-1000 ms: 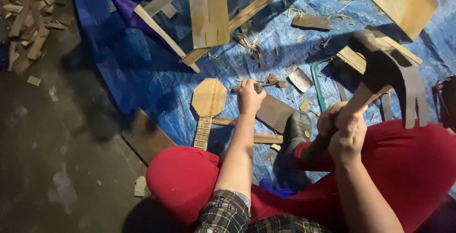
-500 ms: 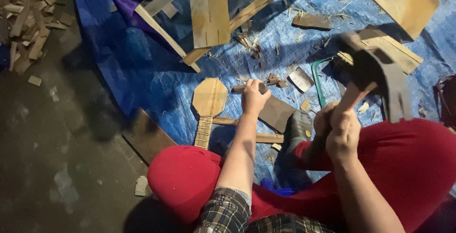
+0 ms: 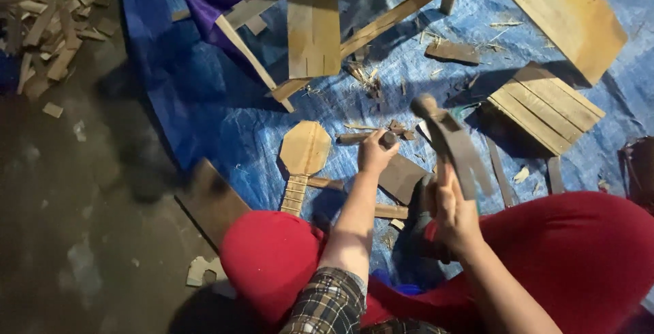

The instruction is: Using a hammer and a wooden wedge to carve and shape a wooden instrument neck on a workshop floor.

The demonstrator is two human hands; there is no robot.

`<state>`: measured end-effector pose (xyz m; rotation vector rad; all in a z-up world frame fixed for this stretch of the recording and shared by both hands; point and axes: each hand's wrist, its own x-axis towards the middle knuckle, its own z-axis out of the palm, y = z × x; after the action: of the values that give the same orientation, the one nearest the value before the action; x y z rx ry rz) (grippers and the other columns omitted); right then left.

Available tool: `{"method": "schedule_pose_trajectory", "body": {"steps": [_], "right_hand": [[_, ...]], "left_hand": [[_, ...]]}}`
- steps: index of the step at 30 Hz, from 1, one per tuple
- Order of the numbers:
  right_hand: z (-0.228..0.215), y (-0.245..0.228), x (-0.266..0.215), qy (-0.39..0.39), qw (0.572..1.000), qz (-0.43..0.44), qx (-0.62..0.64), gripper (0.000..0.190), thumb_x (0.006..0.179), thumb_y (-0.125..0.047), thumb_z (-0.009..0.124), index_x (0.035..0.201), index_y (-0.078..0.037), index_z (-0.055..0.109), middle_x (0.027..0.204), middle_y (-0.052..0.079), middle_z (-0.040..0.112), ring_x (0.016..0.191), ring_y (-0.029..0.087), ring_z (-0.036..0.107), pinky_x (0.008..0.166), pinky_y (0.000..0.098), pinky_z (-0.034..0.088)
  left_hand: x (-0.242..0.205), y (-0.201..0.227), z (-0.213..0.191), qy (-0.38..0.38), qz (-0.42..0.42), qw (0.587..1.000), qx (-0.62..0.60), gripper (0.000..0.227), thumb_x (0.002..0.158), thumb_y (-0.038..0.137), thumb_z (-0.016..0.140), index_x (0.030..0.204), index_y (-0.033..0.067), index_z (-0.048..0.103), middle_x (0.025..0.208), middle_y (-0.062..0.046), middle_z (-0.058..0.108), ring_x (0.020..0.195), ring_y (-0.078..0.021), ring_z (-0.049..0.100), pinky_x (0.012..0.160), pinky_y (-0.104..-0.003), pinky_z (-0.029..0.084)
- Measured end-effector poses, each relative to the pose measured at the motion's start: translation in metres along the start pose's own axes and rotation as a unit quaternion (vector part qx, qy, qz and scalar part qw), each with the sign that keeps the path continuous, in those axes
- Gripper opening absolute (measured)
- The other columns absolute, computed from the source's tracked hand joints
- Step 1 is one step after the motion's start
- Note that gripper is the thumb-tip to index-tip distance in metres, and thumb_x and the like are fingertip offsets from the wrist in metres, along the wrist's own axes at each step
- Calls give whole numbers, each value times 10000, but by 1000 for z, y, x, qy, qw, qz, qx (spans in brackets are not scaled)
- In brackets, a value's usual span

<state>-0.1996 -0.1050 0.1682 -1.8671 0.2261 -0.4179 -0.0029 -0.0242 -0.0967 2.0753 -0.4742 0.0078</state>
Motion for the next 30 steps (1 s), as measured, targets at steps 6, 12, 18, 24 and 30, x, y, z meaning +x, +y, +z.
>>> {"method": "schedule_pose_trajectory", "body": {"steps": [6,12,18,24,30], "right_hand": [[51,180,-6,-67,965,206,-151,423,1081,-550,380,971,-209,606,662,77,686,687,360,715,686,484,578],[31,-12,11,-4,994,73,-79,479,1078,-351,331,816,-64,611,572,263,626,627,508,636,614,586,507],[41,121,8,-81,963,188,-174,528,1050,-363,378,1534,-180,485,1163,310,696,1080,554,625,959,674,482],[40,71,7,-10,987,136,-88,481,1064,-333,330,1414,-134,594,663,227,673,693,417,693,691,569,532],[45,133,-12,-6,987,100,-124,524,1052,-522,248,1338,-164,503,625,98,681,645,325,704,623,473,547]], "left_hand": [[6,28,-7,-24,-43,998,24,261,740,187,808,961,114,690,873,-116,706,873,-358,738,783,-467,622],[11,12,-2,16,-5,998,-57,283,729,226,832,955,131,692,856,-132,701,842,-390,731,732,-478,601],[9,19,-4,-4,-26,1000,-2,409,742,245,845,1080,55,716,988,-177,737,942,-381,742,819,-481,621],[10,10,-2,-22,-25,999,-13,306,752,258,841,1005,141,714,943,-110,735,936,-363,739,816,-460,616],[9,18,-9,-33,-36,999,-7,277,782,279,802,1008,156,699,958,-112,728,954,-371,733,832,-488,610]]}}
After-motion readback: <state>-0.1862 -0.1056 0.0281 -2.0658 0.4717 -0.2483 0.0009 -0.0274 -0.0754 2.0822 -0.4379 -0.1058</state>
